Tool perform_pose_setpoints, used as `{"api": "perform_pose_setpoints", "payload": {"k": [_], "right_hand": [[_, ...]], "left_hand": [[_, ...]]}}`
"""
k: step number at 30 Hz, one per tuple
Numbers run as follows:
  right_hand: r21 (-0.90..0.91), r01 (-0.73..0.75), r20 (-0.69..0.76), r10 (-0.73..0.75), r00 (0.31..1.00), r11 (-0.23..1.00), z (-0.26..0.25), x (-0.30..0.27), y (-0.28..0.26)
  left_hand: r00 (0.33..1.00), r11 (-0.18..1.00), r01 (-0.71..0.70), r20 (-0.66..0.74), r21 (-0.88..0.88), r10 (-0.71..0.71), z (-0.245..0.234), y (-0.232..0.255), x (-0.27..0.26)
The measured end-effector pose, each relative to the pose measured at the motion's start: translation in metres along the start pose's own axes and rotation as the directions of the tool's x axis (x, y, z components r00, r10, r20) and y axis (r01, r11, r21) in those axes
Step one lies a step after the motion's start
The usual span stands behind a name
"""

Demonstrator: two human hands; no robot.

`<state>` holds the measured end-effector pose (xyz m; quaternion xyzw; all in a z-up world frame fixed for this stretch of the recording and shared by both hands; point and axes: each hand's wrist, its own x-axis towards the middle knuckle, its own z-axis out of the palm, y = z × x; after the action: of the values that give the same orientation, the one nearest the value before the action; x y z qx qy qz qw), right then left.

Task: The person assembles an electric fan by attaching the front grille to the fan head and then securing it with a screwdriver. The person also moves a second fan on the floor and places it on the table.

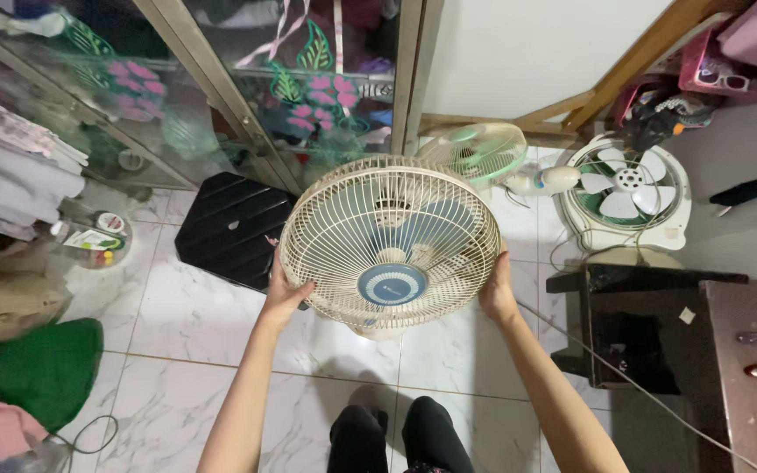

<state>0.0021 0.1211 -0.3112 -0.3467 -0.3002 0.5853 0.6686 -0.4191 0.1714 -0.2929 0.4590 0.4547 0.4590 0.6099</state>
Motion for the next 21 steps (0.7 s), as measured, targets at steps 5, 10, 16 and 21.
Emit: {"api": "perform_pose_setpoints", "payload": {"k": [5, 10, 16, 21], "right_hand": [[-0.036, 0.029, -0.030, -0.030, 0.999, 0.999, -0.024, 0.012, 0.054], [-0.042, 0.027, -0.004, -0.027, 1.000, 0.999, -0.049, 0.021, 0.099], [-0.030, 0.048, 0.012, -0.048, 0.999, 0.998, -0.080, 0.048, 0.155], [-0.047, 0.106, 0.062, -0.103, 0.993, 0.993, -0.105, 0.068, 0.193]], "left_hand": [[0.992, 0.991, -0.122, 0.014, 0.060, 0.122, -0.024, -0.076, 0.021], [0.989, 0.983, -0.131, -0.054, 0.129, 0.139, -0.040, -0.143, 0.040], [0.980, 0.983, -0.181, -0.074, 0.030, 0.183, -0.043, -0.194, 0.057], [0.949, 0.945, -0.288, -0.090, 0.156, 0.303, -0.045, -0.219, 0.071]]}}
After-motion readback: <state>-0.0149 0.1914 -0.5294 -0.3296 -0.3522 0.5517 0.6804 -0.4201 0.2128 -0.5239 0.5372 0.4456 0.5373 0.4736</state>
